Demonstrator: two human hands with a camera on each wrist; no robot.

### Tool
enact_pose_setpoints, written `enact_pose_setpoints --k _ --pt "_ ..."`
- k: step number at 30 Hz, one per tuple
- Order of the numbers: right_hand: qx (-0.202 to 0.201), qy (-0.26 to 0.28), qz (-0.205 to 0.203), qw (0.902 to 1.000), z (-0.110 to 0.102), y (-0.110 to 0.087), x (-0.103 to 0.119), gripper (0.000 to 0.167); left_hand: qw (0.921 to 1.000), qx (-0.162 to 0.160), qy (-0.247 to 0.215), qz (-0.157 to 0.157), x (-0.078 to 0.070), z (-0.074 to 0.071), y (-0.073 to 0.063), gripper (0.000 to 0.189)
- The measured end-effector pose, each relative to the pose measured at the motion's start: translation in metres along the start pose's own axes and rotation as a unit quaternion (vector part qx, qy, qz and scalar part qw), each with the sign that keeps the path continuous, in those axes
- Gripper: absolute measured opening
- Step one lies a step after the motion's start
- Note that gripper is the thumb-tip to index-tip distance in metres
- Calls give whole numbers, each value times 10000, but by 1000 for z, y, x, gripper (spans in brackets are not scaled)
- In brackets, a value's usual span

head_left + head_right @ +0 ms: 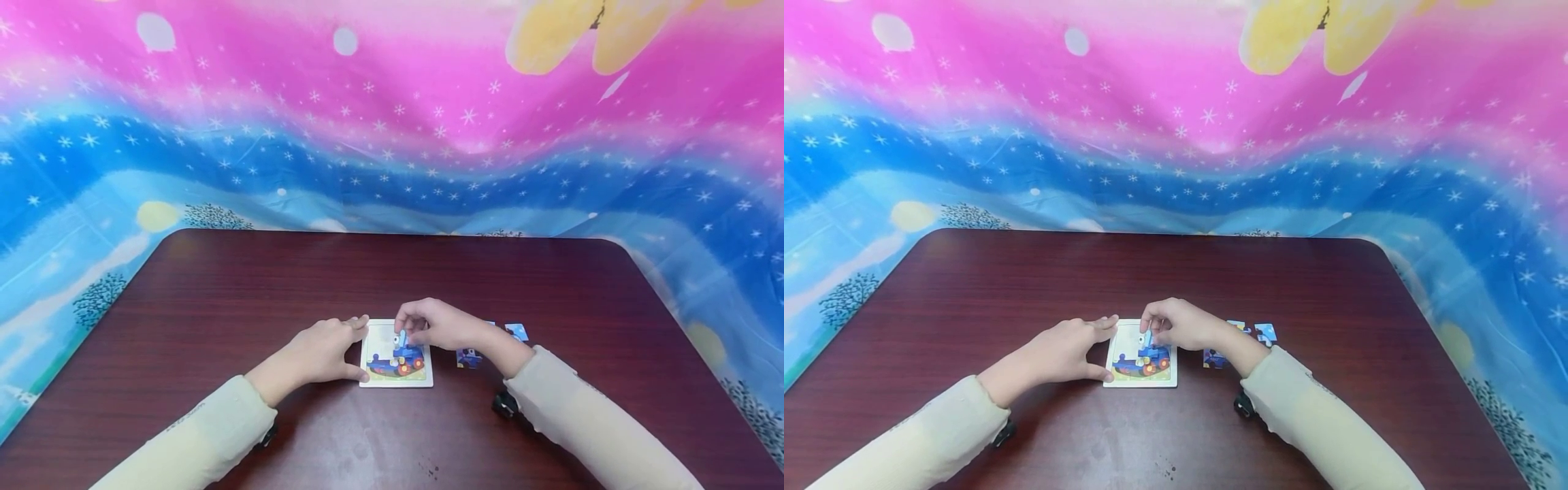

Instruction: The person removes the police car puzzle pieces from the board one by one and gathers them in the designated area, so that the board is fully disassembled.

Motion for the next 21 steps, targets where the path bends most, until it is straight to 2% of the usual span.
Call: enact_pose_setpoints --k 9,21 --pt "-209 150 -57 9997 -15 -21 -6 15 10000 40 36 -82 1 1 -1 78" --pt "-437 193 156 9987 -35 -49 -18 17 10000 -5 49 -30 -1 0 0 73"
Point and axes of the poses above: each hand's wrist, its own y-axis towards the middle knuckle, its own z-axis out of the palm, x = y × z, the point moved 6 cm from there along y, towards the middle knuckle, and after that the axes turned 4 degrees about -z, right-handed, at the moved point
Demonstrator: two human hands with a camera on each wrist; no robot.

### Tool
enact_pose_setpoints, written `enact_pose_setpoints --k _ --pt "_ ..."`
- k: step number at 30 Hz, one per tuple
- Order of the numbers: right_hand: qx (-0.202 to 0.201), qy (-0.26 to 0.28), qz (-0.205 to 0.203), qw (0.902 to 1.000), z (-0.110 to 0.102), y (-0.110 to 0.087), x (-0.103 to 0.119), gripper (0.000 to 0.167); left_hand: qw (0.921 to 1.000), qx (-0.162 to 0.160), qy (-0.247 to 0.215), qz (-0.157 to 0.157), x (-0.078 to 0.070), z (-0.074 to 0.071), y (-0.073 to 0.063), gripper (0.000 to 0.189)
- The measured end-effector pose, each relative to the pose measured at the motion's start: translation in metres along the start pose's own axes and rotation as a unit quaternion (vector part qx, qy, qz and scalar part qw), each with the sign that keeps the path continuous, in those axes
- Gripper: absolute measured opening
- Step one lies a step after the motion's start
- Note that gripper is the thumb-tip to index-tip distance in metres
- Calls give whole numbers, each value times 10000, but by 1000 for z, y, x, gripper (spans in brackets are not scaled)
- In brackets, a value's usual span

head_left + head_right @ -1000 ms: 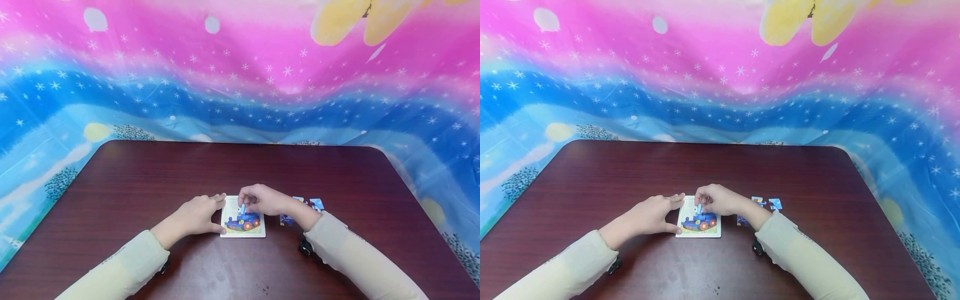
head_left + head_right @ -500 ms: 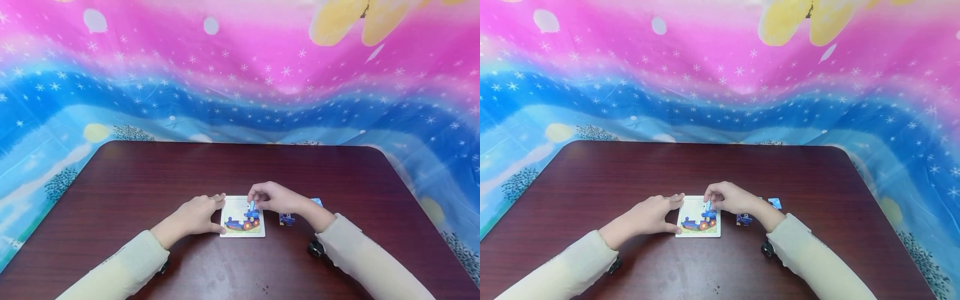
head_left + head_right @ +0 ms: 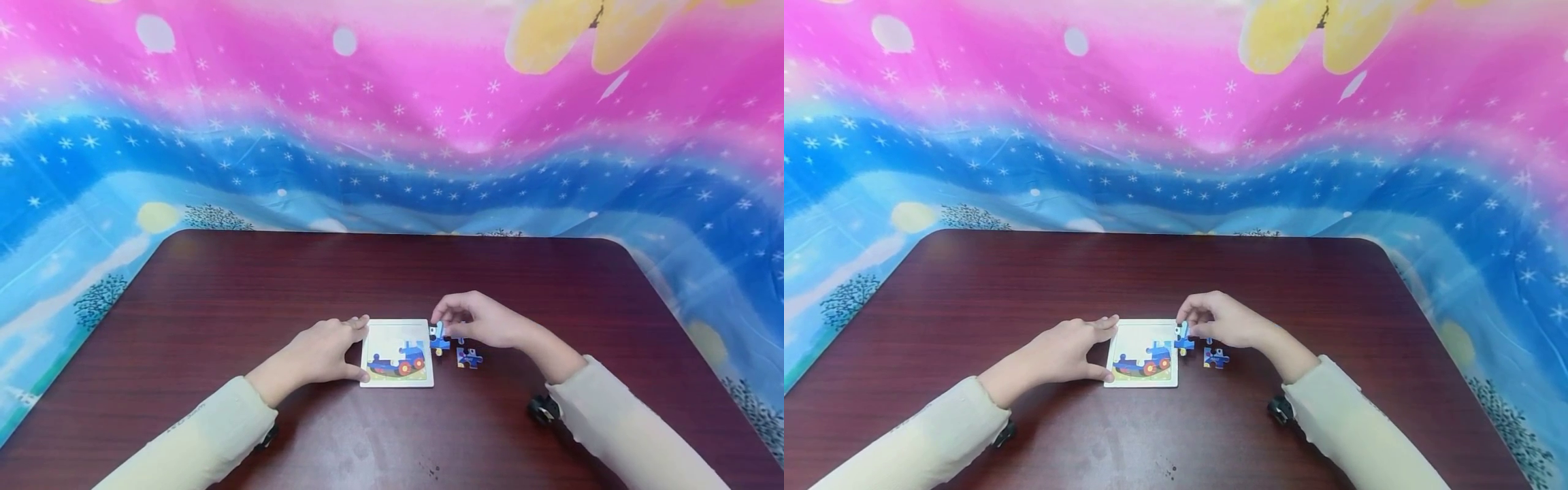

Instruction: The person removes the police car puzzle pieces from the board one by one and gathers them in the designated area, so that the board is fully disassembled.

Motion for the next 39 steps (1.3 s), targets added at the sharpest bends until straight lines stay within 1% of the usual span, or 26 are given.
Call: enact_pose_setpoints --k 5,10,12,19,23,32,39 --pt "-147 -112 83 9998 -8 -11 -6 19 10000 31 7 -23 0 1 0 75" --pt "-236 -158 144 9995 -15 -24 -11 20 10000 13 15 27 0 0 0 74" --pt "-285 -188 209 9992 -18 -30 -14 20 10000 6 11 46 0 0 0 73" --pt "-415 -316 249 9983 -28 -46 -22 19 10000 10 13 50 0 0 0 73" --pt "-421 -281 342 9981 -30 -54 -27 20 10000 15 0 37 1 0 0 73" --pt "-349 -339 241 9985 -31 -67 -35 21 10000 33 -62 -44 0 0 0 75" --pt "-227 -164 404 9988 -29 -74 -41 20 10000 16 -33 -24 0 0 -1 74"
Point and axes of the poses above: each hand's wrist, its own y-axis towards the middle knuckle, its own z-axis out of the palm, x = y × z, the point moved 6 cm from there along y, towards the middle knuckle, and after that the axes turned 4 degrees about -z, right-handed, at the moved point
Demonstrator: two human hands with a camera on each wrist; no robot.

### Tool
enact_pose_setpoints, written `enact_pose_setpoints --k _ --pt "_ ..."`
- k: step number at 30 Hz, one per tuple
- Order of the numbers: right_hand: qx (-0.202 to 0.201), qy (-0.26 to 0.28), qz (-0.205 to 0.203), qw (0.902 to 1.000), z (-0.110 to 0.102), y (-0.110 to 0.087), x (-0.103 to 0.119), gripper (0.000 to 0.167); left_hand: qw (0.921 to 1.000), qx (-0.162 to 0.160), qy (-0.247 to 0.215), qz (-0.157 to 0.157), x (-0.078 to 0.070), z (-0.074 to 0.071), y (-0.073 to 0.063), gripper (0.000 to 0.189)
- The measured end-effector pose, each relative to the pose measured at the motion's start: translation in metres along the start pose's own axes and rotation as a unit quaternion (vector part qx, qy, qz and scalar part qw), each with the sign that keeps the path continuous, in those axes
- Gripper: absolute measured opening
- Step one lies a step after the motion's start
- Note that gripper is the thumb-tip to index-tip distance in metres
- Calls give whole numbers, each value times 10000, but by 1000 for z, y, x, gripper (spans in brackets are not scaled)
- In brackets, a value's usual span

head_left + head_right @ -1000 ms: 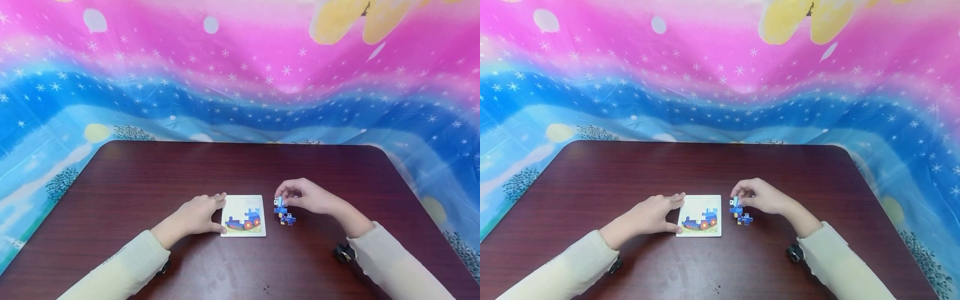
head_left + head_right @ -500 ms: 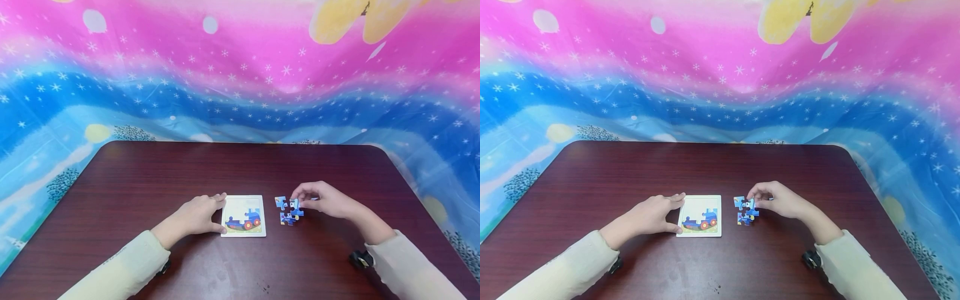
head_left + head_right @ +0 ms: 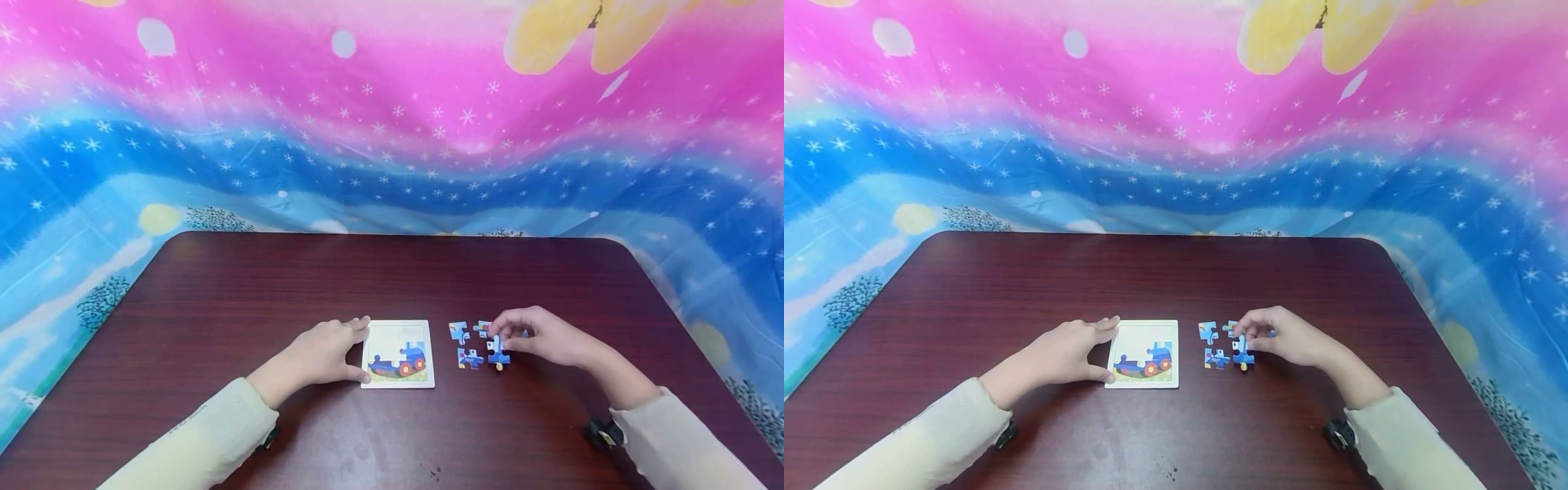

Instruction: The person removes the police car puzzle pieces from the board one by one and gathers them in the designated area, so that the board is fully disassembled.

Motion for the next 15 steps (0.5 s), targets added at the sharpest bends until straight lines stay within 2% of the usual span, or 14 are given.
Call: enact_pose_setpoints --k 9,15 --pt "213 118 8 9997 5 -2 -3 18 10000 -23 17 35 0 -1 -1 73" --pt "239 -82 55 9997 7 -1 -6 18 10000 3 -8 30 -1 -2 -1 72"
Point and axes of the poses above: each hand's wrist, its own y-axis towards the middle knuckle, its own z-axis out of the palm, x = y × z, the point moved 6 cm from there along y, towards the middle knuckle, and after that the axes turned 4 degrees about -z, right-handed, at the moved point
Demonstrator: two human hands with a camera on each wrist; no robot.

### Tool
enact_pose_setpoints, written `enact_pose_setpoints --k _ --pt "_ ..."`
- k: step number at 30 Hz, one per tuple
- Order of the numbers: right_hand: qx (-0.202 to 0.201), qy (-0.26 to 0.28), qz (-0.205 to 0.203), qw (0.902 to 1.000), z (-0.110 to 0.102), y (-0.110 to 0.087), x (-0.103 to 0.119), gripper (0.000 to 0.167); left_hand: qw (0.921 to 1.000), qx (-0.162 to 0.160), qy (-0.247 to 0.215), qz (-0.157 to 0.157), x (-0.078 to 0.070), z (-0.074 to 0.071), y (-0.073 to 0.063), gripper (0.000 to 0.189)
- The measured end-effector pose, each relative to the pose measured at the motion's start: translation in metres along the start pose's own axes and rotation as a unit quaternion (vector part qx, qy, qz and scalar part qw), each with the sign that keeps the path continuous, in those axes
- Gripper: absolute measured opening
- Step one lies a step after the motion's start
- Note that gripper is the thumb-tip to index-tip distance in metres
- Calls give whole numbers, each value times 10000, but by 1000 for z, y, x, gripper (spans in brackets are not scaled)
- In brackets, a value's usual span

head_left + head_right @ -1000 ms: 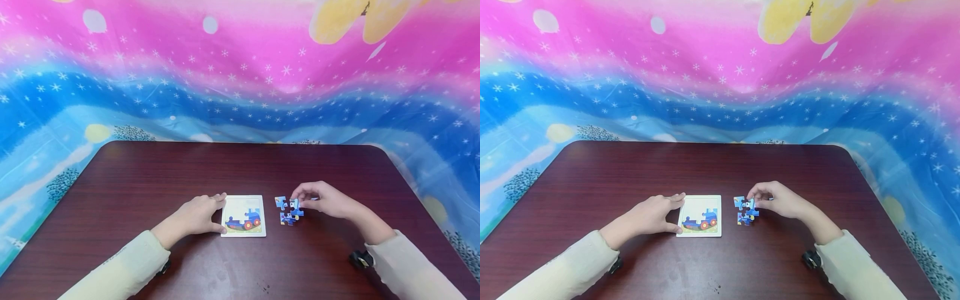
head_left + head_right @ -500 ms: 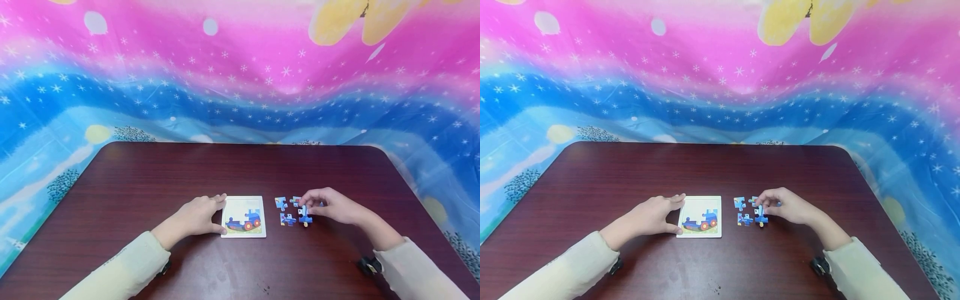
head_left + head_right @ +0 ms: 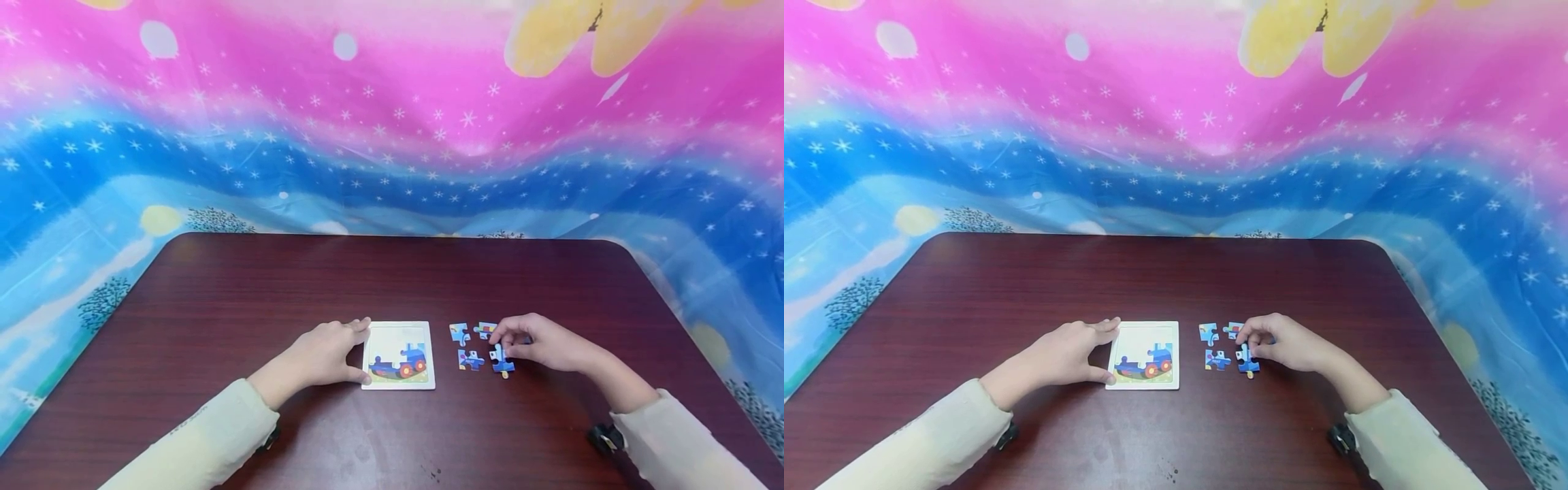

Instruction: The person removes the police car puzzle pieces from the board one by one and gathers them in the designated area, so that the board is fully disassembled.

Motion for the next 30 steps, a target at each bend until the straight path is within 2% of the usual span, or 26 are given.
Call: enact_pose_setpoints --k 15,21,30 --pt "-351 -571 196 9976 -10 -3 -1 16 10000 -38 35 65 0 1 0 70" --pt "-451 -572 36 9973 -13 2 4 17 10000 -50 63 41 0 1 0 72" --pt "-210 -487 -339 9980 2 26 17 18 10000 -67 45 37 0 1 1 71"
Point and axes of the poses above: each hand's wrist, its own y-axis towards the middle knuckle, its own z-axis out of the palm, x = y × z, the point moved 6 cm from there along y, towards the middle knuckle, and after that the axes turned 4 degrees about -z, right-handed, at the moved point
